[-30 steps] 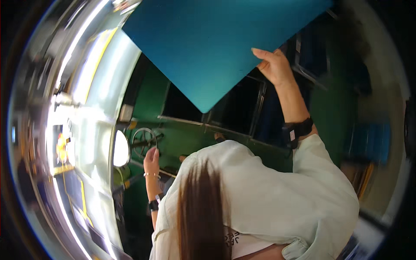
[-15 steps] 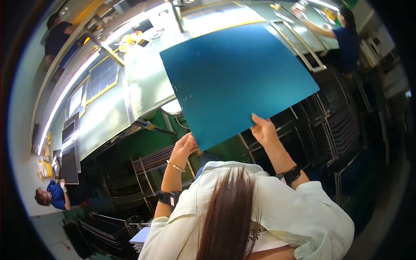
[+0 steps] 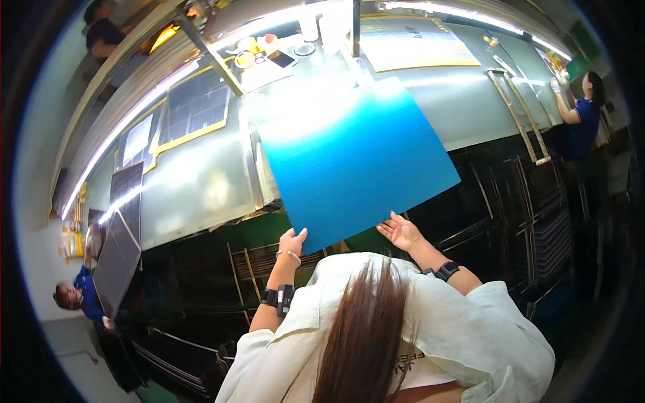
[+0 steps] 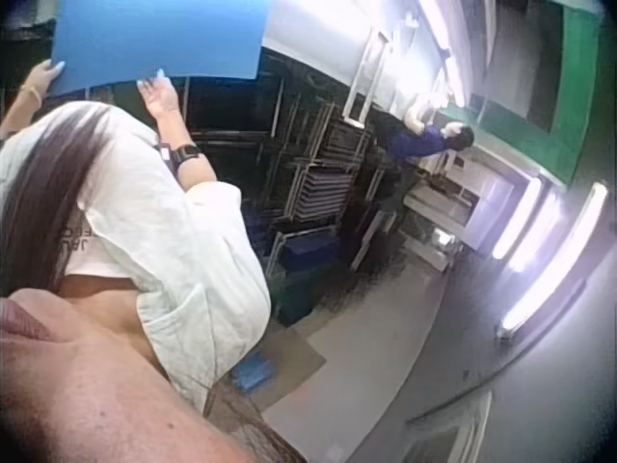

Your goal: Inspecting and sorting various industrial sheets, including solar-cell patterns and solid-colored panels, at an assembly station.

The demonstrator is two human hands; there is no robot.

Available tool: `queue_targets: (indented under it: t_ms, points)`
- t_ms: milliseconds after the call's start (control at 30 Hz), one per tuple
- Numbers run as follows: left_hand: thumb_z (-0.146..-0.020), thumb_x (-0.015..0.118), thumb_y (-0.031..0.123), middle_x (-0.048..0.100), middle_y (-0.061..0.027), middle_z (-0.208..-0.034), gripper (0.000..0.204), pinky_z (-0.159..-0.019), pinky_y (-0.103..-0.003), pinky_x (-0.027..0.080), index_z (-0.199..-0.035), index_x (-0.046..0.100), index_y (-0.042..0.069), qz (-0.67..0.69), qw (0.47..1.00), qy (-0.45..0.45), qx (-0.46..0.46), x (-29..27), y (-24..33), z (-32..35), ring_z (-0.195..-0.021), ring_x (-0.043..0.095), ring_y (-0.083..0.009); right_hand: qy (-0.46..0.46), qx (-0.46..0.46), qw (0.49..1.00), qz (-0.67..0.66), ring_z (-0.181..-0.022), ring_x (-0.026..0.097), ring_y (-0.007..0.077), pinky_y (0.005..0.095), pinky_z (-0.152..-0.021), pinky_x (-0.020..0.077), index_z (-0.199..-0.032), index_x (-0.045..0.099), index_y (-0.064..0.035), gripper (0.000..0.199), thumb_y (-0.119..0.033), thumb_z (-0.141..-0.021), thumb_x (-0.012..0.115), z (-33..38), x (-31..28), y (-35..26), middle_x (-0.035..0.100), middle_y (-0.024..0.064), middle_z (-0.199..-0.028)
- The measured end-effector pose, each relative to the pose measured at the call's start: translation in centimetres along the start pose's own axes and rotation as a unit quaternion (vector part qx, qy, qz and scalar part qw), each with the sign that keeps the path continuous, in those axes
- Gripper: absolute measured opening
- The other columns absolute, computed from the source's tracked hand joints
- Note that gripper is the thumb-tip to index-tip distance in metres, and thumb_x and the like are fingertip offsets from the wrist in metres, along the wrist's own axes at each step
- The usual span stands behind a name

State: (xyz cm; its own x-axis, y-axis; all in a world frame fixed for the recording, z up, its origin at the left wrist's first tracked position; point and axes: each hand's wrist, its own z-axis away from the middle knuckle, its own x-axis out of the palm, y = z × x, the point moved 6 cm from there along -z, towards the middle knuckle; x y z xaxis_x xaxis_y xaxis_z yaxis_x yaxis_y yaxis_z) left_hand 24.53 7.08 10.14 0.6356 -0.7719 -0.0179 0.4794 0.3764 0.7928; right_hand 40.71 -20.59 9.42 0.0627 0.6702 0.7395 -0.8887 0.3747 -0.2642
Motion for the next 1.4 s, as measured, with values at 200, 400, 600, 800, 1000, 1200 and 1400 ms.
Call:
queue_targets:
  t_ms: [200, 400, 600, 800, 1000, 1200, 1400]
  points:
    - [-0.083, 0.060, 0.027, 0.031, 0.0044, -0.052, 0.041, -0.043, -0.028, 0.023, -0.054, 0.037, 0.008, -0.052, 0.994, 0.097, -0.026, -6.4, -2.2, -3.9, -0.048, 0.028, -0.0076, 0.267, -0.143, 0.942, 0.148, -0.073, 0.060, 0.0221, 0.0328, -0.061, 0.0509, -0.106, 0.048, -0.0075, 0.027, -0.025, -0.086, 0.054, 3.3, -11.4, -7.5, 0.060, 0.0121, -0.090]
    - [-0.085, 0.057, 0.034, 0.041, 0.0035, -0.060, 0.027, -0.042, -0.027, 0.036, -0.074, 0.053, 0.010, -0.135, 0.979, 0.048, -0.148, -6.6, -1.9, -4.2, -0.046, 0.040, -0.0094, 0.417, -0.326, 0.732, 0.429, -0.063, 0.056, 0.0092, 0.0241, -0.053, 0.0448, -0.095, 0.059, -0.0065, 0.016, -0.014, -0.082, 0.054, 6.2, -12.6, -20.7, 0.060, 0.0049, -0.074]
    - [-0.085, 0.054, 0.038, 0.047, 0.0031, -0.064, 0.031, -0.040, -0.021, 0.033, -0.093, 0.055, 0.009, 0.047, 0.989, 0.096, -0.107, -8.4, -1.1, -6.8, -0.046, 0.040, -0.0070, 0.396, -0.314, 0.548, 0.666, -0.088, 0.059, 0.0312, 0.0390, -0.077, 0.0455, -0.094, 0.061, -0.0061, 0.028, -0.029, -0.081, 0.053, 0.6, -3.8, -25.7, 0.063, 0.0153, -0.091]
    - [-0.085, 0.049, 0.046, 0.054, -0.0029, -0.072, 0.042, -0.046, -0.027, 0.040, -0.095, 0.058, 0.006, 0.073, 0.981, 0.127, -0.126, -9.9, -1.5, -11.5, -0.055, 0.050, -0.0142, 0.388, -0.190, 0.609, 0.665, -0.099, 0.053, 0.0397, 0.0426, -0.084, 0.0420, -0.107, 0.047, 0.0056, 0.060, -0.043, -0.075, 0.060, -7.7, -1.4, -24.5, 0.055, 0.0282, -0.103]
    - [-0.081, 0.045, 0.057, 0.052, -0.0193, -0.117, 0.072, -0.089, -0.039, 0.038, -0.113, 0.051, -0.007, -0.027, 0.922, 0.349, -0.167, -5.5, 3.5, -7.7, -0.106, 0.050, -0.0335, 0.466, -0.223, 0.696, 0.498, -0.095, 0.055, 0.0352, 0.0400, -0.081, 0.0433, -0.095, 0.059, 0.0038, 0.049, -0.042, -0.079, 0.054, -7.3, -4.9, -24.2, 0.060, 0.0213, -0.097]
    - [-0.080, 0.042, 0.063, 0.049, -0.0178, -0.122, 0.079, -0.094, -0.031, 0.035, -0.124, 0.045, -0.003, 0.087, 0.905, 0.404, -0.098, -4.1, 8.9, -4.3, -0.112, 0.047, -0.0247, 0.349, -0.376, 0.815, 0.271, -0.092, 0.055, 0.0196, 0.0289, -0.078, 0.0426, -0.104, 0.057, 0.0071, 0.045, -0.034, -0.088, 0.049, -6.5, -5.0, -26.8, 0.060, 0.0103, -0.100]
    - [-0.084, 0.035, 0.063, 0.047, -0.0161, -0.124, 0.081, -0.097, -0.030, 0.033, -0.126, 0.040, -0.006, 0.170, 0.937, 0.271, 0.136, -7.4, 14.5, -5.3, -0.113, 0.046, -0.0229, 0.120, -0.374, 0.910, 0.132, -0.082, 0.056, 0.0162, 0.0273, -0.075, 0.0437, -0.097, 0.060, 0.0022, 0.043, -0.038, -0.090, 0.046, -2.3, 5.3, -30.2, 0.059, 0.0080, -0.092]
